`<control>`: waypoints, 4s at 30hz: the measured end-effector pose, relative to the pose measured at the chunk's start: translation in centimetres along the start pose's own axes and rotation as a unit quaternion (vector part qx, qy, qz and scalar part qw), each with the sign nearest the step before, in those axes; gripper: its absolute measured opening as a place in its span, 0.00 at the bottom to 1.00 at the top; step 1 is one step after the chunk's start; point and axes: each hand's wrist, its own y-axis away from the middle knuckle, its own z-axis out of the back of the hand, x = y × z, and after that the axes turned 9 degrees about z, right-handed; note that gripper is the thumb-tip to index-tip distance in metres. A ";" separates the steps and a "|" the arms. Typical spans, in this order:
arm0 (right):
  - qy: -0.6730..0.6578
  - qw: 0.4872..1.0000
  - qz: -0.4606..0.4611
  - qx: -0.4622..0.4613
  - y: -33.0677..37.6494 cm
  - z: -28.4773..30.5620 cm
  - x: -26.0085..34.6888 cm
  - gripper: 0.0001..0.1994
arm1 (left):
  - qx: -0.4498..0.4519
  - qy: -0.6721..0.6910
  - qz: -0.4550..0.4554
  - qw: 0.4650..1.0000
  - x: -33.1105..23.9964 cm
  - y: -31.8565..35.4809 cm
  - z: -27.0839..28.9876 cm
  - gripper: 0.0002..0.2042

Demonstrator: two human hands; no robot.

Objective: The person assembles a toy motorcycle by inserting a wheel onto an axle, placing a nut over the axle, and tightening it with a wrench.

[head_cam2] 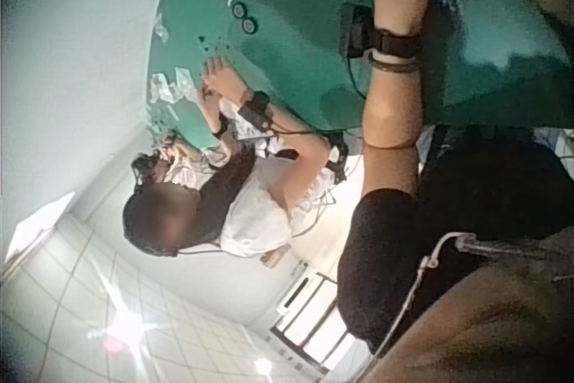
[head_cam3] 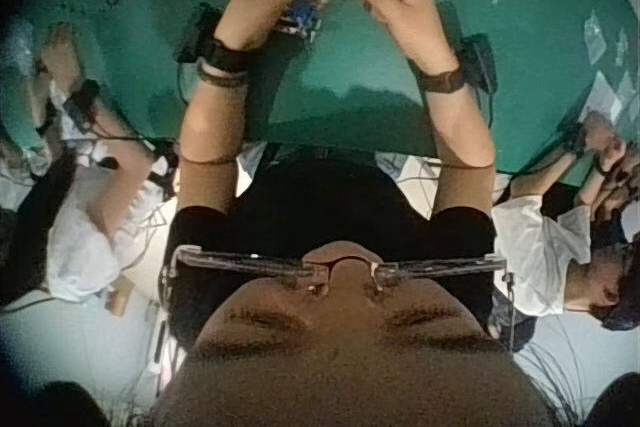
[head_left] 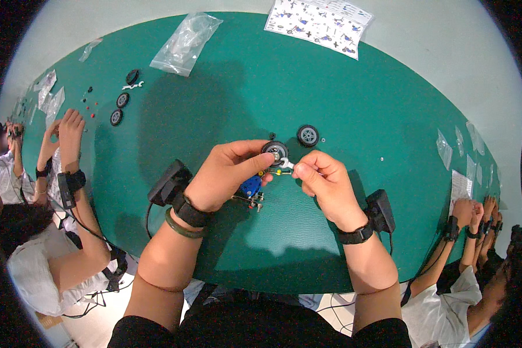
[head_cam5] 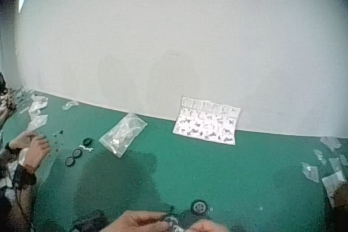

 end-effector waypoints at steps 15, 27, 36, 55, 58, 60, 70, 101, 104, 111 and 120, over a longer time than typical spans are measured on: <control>0.082 0.996 0.020 0.020 0.1 -0.5 -0.1 0.11 | 0.065 -0.077 0.035 0.994 -0.4 0.5 0.7 0.13; 0.113 0.991 0.067 0.037 0.4 -1.2 -0.7 0.11 | 0.022 0.016 -0.002 1.000 0.1 0.1 -0.1 0.13; 0.030 0.999 0.020 0.040 0.0 0.0 -0.2 0.11 | 0.034 0.001 0.022 0.999 -0.3 0.3 -0.1 0.13; 0.085 0.995 0.024 0.038 0.2 -0.5 0.0 0.11 | 0.052 -0.040 0.026 0.997 -0.4 0.4 0.5 0.12; 0.106 0.993 0.028 0.033 0.2 -0.7 -0.1 0.11 | 0.051 -0.046 0.015 0.998 -0.3 0.4 0.5 0.12; 0.107 0.993 0.027 0.036 0.2 -0.7 -0.1 0.11 | 0.054 -0.054 0.013 0.997 -0.4 0.4 0.5 0.12; 0.187 0.975 0.111 0.036 0.5 -1.3 -0.6 0.11 | 0.030 -0.037 0.019 0.999 -0.1 0.3 -0.2 0.13; 0.064 0.996 0.011 0.055 0.2 -0.4 0.9 0.10 | 0.037 -0.037 0.014 0.999 -0.7 0.5 0.7 0.13; 0.151 0.981 0.116 0.023 0.1 -0.6 0.0 0.10 | 0.035 -0.042 0.018 0.998 -0.5 0.5 0.9 0.13; 0.129 0.988 0.087 -0.005 0.0 -0.1 0.1 0.12 | 0.034 -0.076 0.022 0.996 -0.4 0.5 0.6 0.13; 0.149 0.985 0.081 0.037 0.0 -0.1 0.1 0.12 | 0.062 -0.076 0.018 0.995 -0.3 0.5 0.5 0.13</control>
